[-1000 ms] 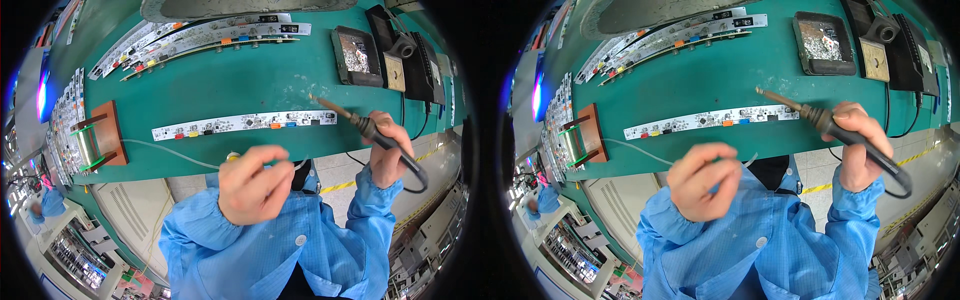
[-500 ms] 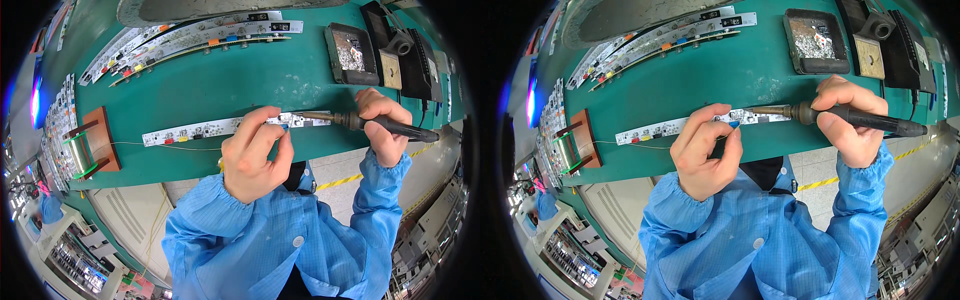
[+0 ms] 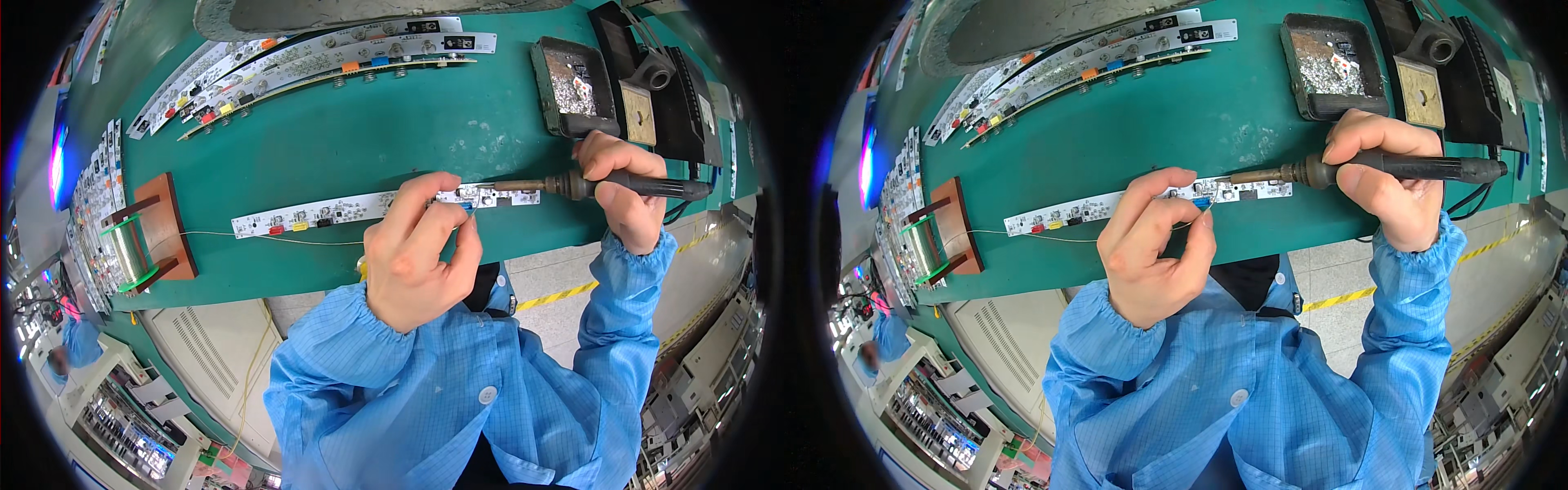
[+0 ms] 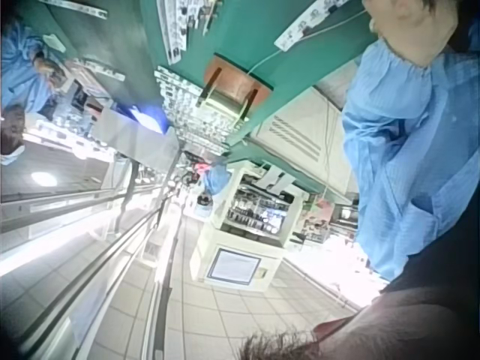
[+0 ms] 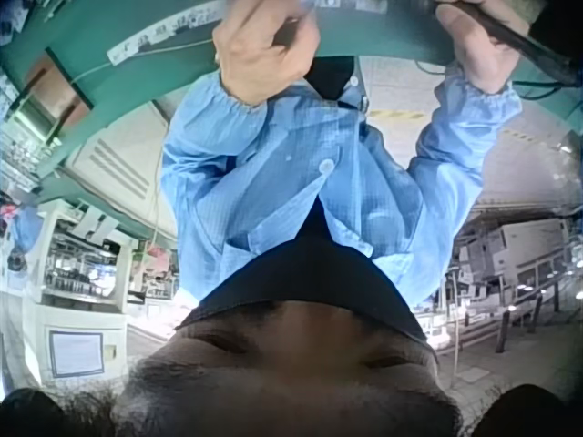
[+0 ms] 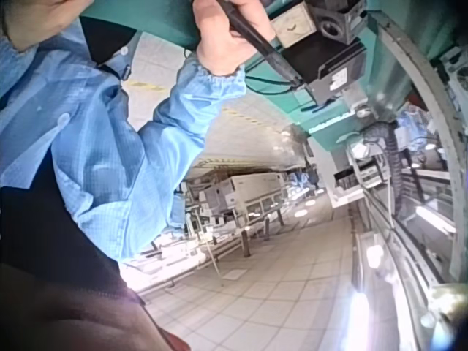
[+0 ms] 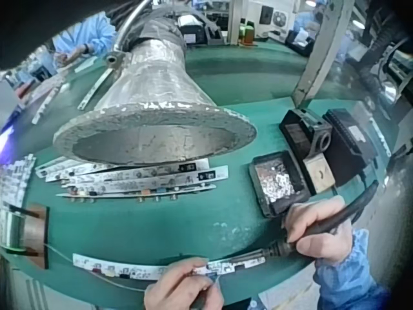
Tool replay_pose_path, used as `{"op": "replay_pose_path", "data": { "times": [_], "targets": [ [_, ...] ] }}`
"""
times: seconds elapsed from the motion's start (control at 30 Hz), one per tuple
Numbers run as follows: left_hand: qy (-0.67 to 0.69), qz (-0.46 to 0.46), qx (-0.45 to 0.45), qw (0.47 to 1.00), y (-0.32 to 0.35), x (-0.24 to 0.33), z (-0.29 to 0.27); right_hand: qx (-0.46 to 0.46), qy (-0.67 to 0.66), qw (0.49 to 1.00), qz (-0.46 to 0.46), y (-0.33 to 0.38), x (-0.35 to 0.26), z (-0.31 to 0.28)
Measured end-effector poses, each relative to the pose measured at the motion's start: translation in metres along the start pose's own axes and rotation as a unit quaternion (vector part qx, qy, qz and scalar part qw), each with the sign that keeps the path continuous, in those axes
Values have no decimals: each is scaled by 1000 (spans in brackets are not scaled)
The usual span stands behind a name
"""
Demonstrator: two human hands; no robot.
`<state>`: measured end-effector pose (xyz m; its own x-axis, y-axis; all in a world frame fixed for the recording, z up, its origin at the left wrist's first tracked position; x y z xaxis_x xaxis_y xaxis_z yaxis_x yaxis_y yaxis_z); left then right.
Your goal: The worker is soldering components onto long, flexible LED circuit strips at a manual assembly station.
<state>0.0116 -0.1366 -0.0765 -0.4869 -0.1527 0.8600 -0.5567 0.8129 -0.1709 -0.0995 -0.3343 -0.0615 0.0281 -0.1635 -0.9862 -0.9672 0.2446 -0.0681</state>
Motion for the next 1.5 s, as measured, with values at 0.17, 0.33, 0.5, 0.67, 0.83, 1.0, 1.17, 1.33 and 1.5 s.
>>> {"op": "replay_pose_path", "data": {
  "times": [0.17,0.33,0.5,0.67,0.83,1.0,1.17,1.33,1.5],
  "targets": [
    [5,-4,1,1000,0,0,1,-6,9,1000,8,-1,-2,-1],
    [-2,-5,6,1000,0,0,1,-13,9,1000,19,-1,-2,1],
    [0,-5,9,1000,0,-1,0,-16,18,996,87,-1,1,2],
    [-1,-3,10,1000,-1,1,0,-11,11,996,92,-1,0,1],
    [13,-19,5,1000,-2,0,2,-7,16,995,98,1,0,-1],
    [18,-15,10,1000,0,-2,2,23,-8,998,66,0,-3,2],
    [28,-19,0,999,3,-1,1,31,-20,998,53,3,-3,3],
    [-3,36,-17,999,20,17,-10,164,-2,986,-1,32,-9,10],
    [-32,112,-35,993,37,24,-19,328,302,870,-213,76,-11,33]
  ]
}}
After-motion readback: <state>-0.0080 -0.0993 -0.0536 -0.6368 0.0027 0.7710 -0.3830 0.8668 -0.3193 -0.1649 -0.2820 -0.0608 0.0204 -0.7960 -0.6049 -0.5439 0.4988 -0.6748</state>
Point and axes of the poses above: each hand's wrist, its own y-axis away from the middle knuckle, its own z-axis out of the palm, x = y × z, the point moved 6 cm from there along -y, towards the middle knuckle, and after that the axes turned 10 degrees about -x, right-handed, at the moved point
